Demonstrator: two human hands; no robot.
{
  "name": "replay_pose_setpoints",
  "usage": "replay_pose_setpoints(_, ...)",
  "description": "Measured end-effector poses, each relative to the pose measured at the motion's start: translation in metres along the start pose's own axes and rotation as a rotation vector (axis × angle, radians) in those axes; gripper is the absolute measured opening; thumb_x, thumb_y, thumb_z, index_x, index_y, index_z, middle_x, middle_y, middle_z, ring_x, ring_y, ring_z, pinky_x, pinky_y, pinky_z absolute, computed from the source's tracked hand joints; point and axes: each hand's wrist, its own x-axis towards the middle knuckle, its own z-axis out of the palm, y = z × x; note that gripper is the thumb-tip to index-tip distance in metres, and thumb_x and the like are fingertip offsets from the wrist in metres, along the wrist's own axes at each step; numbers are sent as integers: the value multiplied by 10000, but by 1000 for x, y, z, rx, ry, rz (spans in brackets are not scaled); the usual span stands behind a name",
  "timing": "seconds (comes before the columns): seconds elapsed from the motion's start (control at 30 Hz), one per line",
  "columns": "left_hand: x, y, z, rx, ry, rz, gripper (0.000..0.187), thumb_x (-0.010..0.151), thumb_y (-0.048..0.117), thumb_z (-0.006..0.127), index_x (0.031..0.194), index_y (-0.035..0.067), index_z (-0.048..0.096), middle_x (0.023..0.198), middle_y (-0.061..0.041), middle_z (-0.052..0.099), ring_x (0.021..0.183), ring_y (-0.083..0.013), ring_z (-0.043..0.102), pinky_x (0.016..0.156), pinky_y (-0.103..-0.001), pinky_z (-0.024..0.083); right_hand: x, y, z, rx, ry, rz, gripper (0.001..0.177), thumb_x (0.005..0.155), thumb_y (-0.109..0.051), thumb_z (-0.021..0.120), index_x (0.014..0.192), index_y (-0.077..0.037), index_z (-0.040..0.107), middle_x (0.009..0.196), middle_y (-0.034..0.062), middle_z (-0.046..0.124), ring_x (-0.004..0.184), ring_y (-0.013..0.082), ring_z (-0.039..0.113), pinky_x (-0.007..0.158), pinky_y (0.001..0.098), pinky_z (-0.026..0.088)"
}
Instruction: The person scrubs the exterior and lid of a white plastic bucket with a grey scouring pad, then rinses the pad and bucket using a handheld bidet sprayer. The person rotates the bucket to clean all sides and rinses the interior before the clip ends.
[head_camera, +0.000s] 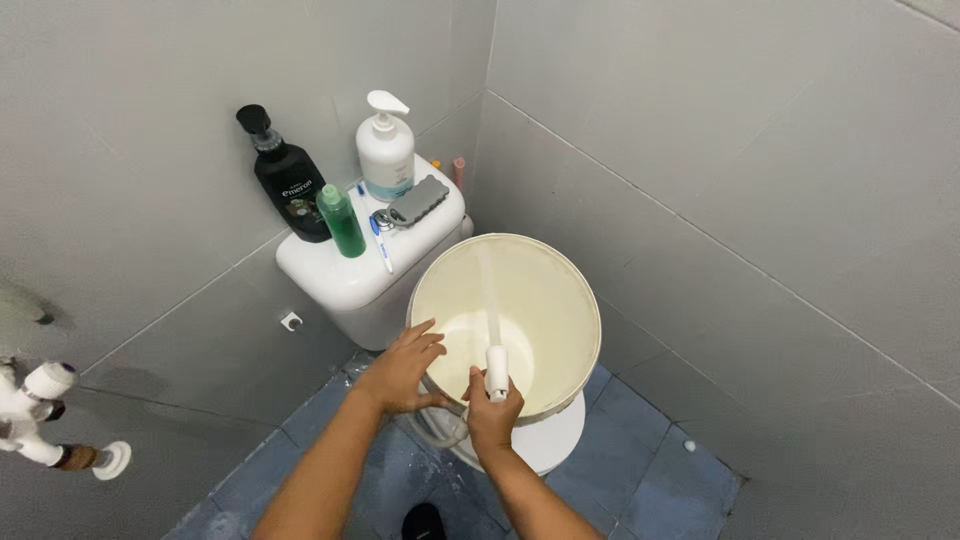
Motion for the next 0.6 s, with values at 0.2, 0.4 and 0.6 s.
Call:
replay_pose_setpoints(0.2, -17, 26, 21, 33, 58, -61, 665, 755, 520, 807, 1236, 85, 660, 1448, -119, 528, 1493, -353, 274, 1219, -595, 151, -8, 1, -17, -22, -35, -63, 193, 921, -146, 739, 828, 12, 676, 619, 39, 648, 532, 86, 574, 475, 270, 451)
replay_pose_setpoints(0.4, -26, 78, 49, -5, 126, -231, 594, 797, 504, 771, 1240, 123, 665, 1395, -92, 572, 1471, -351, 328, 1241, -612, 98, -6, -12, -38, -49, 40, -78, 166, 904, -151, 728, 839, -8, 674, 619, 39, 665, 536, 95, 599, 476, 281, 464)
replay_pose_setpoints(0.6, -40, 98, 68, -235, 241, -156, 604, 878, 316, 697, 1415, 104, 520, 1483, -117, 514, 1463, -339, 375, 1225, -634, 83, -19, -9, -58, -148, 25, -170, 209, 882, -156, 758, 779, 8, 680, 583, 55, 659, 526, 121, 606, 493, 301, 481)
